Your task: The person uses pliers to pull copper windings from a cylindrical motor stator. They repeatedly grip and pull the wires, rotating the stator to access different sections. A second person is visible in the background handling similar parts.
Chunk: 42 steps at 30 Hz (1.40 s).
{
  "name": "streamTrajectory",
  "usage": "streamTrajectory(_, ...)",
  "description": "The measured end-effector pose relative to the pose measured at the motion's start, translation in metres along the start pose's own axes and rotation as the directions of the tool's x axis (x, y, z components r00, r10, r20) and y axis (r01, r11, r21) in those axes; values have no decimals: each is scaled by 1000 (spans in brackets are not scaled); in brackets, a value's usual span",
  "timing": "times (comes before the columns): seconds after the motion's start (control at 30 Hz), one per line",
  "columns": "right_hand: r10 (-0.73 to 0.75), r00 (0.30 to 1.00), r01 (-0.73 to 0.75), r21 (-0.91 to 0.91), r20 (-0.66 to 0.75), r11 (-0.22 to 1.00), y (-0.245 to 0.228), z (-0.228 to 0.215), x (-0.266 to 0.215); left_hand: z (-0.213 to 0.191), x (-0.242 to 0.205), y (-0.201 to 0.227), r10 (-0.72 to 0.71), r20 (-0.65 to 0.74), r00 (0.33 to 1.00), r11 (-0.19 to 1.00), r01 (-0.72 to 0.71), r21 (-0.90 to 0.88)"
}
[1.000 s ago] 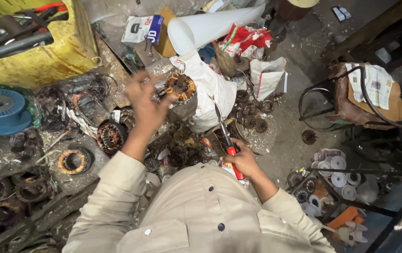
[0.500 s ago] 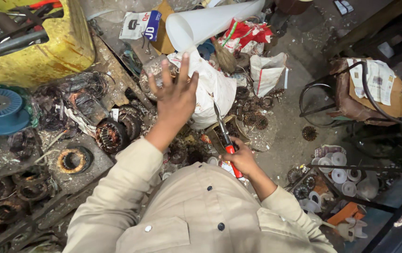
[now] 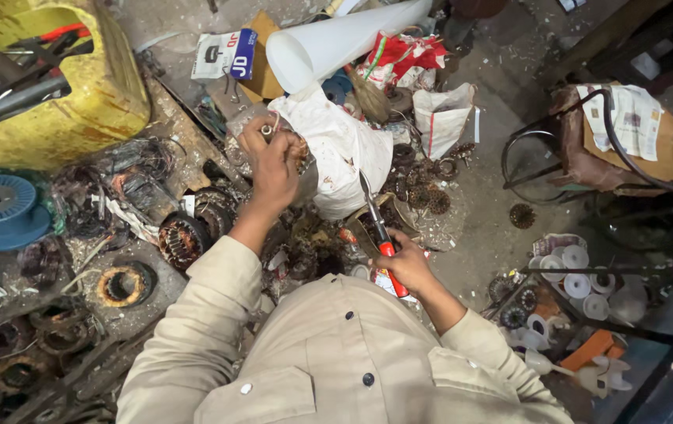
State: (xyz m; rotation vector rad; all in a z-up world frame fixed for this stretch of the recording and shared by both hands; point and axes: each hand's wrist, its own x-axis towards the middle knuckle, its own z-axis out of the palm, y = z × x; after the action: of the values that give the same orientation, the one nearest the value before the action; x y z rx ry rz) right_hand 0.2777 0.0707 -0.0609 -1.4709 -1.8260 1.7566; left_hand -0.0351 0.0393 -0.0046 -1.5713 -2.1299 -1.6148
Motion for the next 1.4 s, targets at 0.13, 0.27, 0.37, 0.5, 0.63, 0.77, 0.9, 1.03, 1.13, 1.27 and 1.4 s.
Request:
streamTrajectory(0.13, -23, 997, 20, 48, 71, 999, -11, 6, -2, -2, -6, -3, 32, -70, 997, 999, -30, 27)
streamTrajectory(0.27, -185, 974, 188, -10, 133, 982, -23, 6, 0, -3, -21, 8, -18, -201, 979, 988, 48, 146)
streamTrajectory(0.37, -247, 953, 251, -3, 175, 968, -30, 4, 4, -4, -28, 9, -67, -194, 979, 995, 79, 55)
streamTrajectory(0.5, -225, 951, 218, 57, 213, 974, -35, 5, 6, -9, -31, -1, -258, -64, 964, 927, 228, -297)
streamTrajectory(0.63, -186, 964, 199, -50, 192, 979, -41, 8, 11, -10, -22, -13, -401, 46, 915, 809, 378, -451)
streamTrajectory(0.77, -220, 953, 239, -70, 208, 969, -36, 7, 9, -4, -11, -36, -458, 104, 883, 698, 429, -573)
streamTrajectory(0.9, -139, 968, 138, 17, 209, 990, -36, 8, 13, -30, 5, -62, -521, 230, 822, -90, 215, -973)
streamTrajectory(1.03, -193, 961, 209, -62, 199, 976, -31, 3, 13, -82, 17, -81, -618, 44, 785, -23, 38, -999)
streamTrajectory(1.13, -241, 952, 253, -41, 187, 967, -31, 0, 12, -117, 23, -83, -242, -643, 726, 968, 137, -211)
streamTrajectory(1.27, -164, 970, 177, -63, 181, 982, -37, 2, 16, -118, 8, -55, -280, -421, 863, 938, 340, 73)
streamTrajectory(1.4, -224, 955, 245, -93, 192, 965, -32, -1, 12, -84, -6, -18, -335, -128, 933, 939, 320, -123)
